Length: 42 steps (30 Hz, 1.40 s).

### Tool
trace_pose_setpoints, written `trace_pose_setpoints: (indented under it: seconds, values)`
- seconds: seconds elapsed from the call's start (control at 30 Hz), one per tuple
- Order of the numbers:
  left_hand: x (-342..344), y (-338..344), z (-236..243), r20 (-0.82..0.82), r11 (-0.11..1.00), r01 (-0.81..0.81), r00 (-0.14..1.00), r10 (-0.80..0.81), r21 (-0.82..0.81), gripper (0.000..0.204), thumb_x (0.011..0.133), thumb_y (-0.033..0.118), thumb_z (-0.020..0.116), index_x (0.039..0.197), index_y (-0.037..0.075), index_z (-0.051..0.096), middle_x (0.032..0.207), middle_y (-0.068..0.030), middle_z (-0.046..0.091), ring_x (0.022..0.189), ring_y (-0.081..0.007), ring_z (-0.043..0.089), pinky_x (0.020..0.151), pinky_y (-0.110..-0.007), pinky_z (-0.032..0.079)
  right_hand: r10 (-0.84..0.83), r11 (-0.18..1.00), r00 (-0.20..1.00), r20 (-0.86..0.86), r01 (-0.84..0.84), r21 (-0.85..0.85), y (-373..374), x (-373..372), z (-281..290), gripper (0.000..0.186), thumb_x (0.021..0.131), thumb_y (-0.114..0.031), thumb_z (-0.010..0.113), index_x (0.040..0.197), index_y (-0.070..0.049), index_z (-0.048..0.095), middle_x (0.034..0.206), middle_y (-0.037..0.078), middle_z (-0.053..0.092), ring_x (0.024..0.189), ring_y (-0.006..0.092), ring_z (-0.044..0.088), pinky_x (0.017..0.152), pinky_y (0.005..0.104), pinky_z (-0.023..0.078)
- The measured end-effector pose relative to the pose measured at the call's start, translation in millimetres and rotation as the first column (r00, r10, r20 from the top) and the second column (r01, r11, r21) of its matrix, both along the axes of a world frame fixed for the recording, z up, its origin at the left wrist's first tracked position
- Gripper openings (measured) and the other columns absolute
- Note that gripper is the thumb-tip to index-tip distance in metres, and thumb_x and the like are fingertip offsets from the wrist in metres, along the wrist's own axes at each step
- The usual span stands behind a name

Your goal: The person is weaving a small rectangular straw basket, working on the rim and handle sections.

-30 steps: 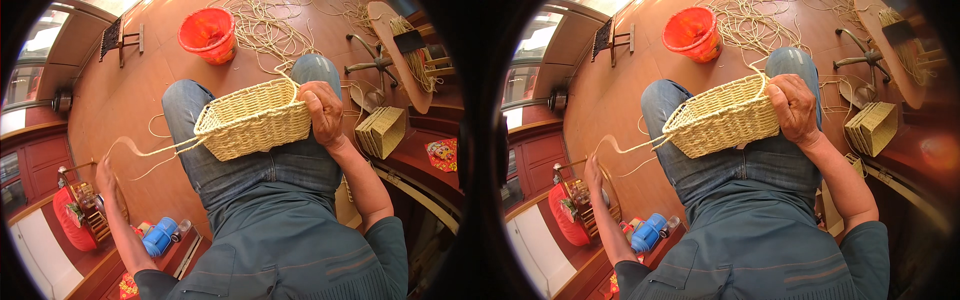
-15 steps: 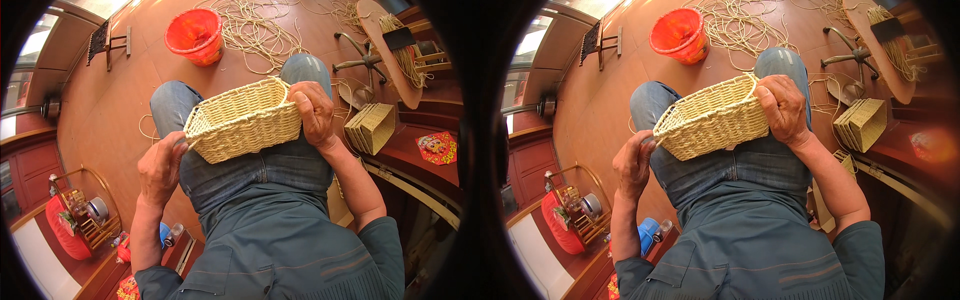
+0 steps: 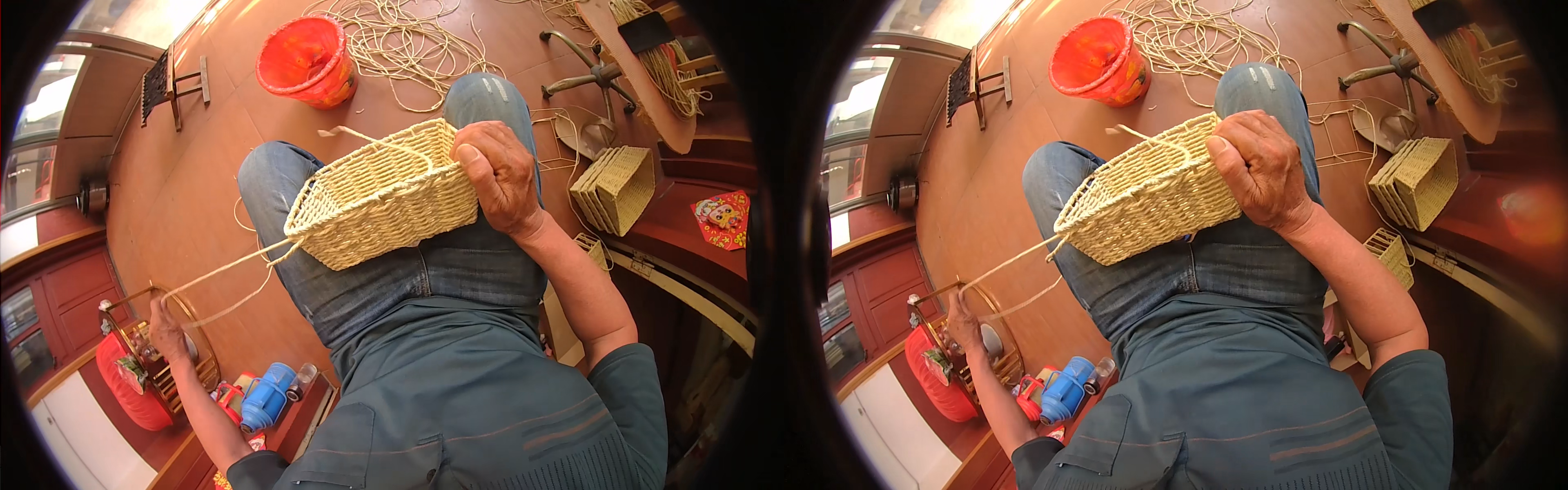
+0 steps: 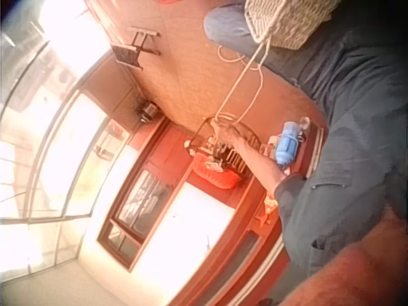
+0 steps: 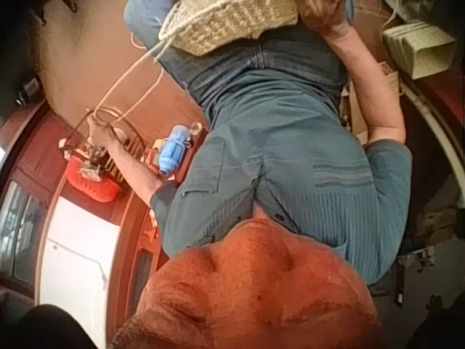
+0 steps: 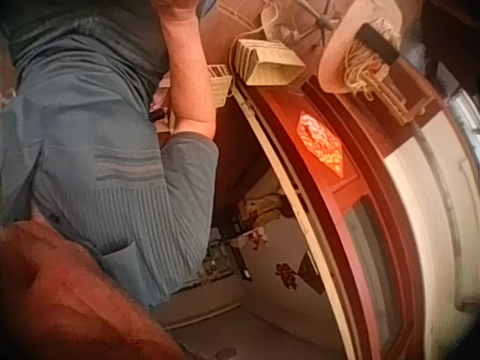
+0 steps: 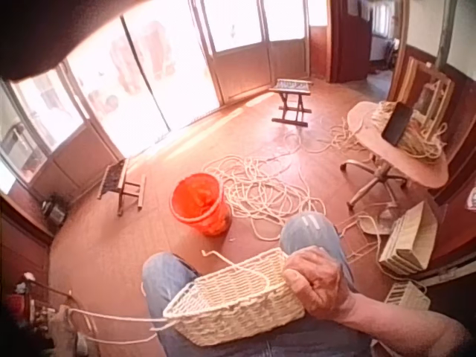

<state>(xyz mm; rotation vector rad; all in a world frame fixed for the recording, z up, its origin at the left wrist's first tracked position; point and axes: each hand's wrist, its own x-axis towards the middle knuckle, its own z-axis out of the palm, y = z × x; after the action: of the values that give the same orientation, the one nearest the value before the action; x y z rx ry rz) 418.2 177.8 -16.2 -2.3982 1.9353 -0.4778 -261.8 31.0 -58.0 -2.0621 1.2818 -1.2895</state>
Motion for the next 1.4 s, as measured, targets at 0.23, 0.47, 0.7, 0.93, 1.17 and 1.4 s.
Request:
trace_pose_setpoints:
  seconds: [0.23, 0.47, 0.7, 0.93, 1.17, 1.4]
  values:
    - [-88, -66, -20, -0.402, 0.986, 0.097, 0.915, -0.035, 0.135, 0.039, 0.115, 0.024, 0.059, 0.149, 0.006, 0.067, 0.148, -0.0169, 0.067, 0.134, -0.0329, 0.065, 0.114, -0.042, 0.051, -0.002, 1.0, 1.0, 0.006, 0.002, 0.013, -2, -1, -4, 0.022, 0.106, -0.017, 0.061, 0.098, 0.001, 0.069, 0.098, 0.016, 0.072, 0.097, 0.0387, 0.069, 0.092, 0.0456, 0.054]
    - [-294, -88, 29, -0.855, 0.878, 0.478, 0.467, -0.227, 0.028, 0.023, 0.105, 0.007, 0.075, 0.127, 0.006, 0.076, 0.116, -0.0122, 0.076, 0.092, -0.0228, 0.074, 0.083, -0.034, 0.058, 0.029, 1.0, 0.999, -0.034, -0.029, 0.005, -1, 0, 1, 0.023, 0.108, -0.016, 0.057, 0.098, 0.002, 0.069, 0.1, 0.015, 0.073, 0.098, 0.0378, 0.069, 0.093, 0.0456, 0.054]
    - [-296, -77, 15, -0.498, 0.784, 0.617, 0.659, -0.564, -0.07, 0.017, 0.097, -0.001, 0.072, 0.112, 0.006, 0.07, 0.091, -0.0125, 0.07, 0.078, -0.0317, 0.068, 0.069, -0.043, 0.054, 0.016, 1.0, 0.999, -0.038, -0.015, 0.017, 0, 5, 3, 0.024, 0.108, -0.016, 0.057, 0.099, 0.001, 0.069, 0.101, 0.016, 0.073, 0.098, 0.0379, 0.07, 0.093, 0.0454, 0.055]
    - [-214, -46, -3, -0.458, 0.902, 0.418, 0.786, -0.416, -0.103, 0.01, 0.102, 0.001, 0.071, 0.112, 0.001, 0.073, 0.103, -0.0203, 0.077, 0.094, -0.0398, 0.076, 0.081, -0.046, 0.06, 0.024, 0.999, 0.998, -0.064, -0.025, -0.023, -2, 3, 1, 0.024, 0.108, -0.016, 0.057, 0.098, 0.001, 0.07, 0.1, 0.016, 0.074, 0.098, 0.0373, 0.07, 0.093, 0.0455, 0.054]
    - [-126, -20, 4, -0.389, 0.98, 0.195, 0.9, -0.196, -0.042, 0.011, 0.111, 0.011, 0.068, 0.112, 0.001, 0.071, 0.101, -0.02, 0.075, 0.088, -0.0384, 0.074, 0.08, -0.042, 0.059, 0.001, 1.0, 1.0, -0.01, -0.001, -0.013, -2, 5, 0, 0.025, 0.107, -0.018, 0.06, 0.097, 0.001, 0.07, 0.098, 0.018, 0.072, 0.097, 0.0411, 0.068, 0.092, 0.0476, 0.053]
    - [-68, -3, 2, -0.351, 0.994, 0.105, 0.93, -0.106, -0.022, 0.014, 0.116, 0.016, 0.061, 0.113, 0.004, 0.068, 0.096, -0.0199, 0.07, 0.081, -0.0347, 0.069, 0.076, -0.041, 0.057, -0.013, 1.0, 1.0, -0.021, 0.012, -0.023, 0, 3, -2, 0.022, 0.106, -0.017, 0.062, 0.096, 0.001, 0.07, 0.097, 0.017, 0.072, 0.097, 0.0397, 0.069, 0.092, 0.0473, 0.053]
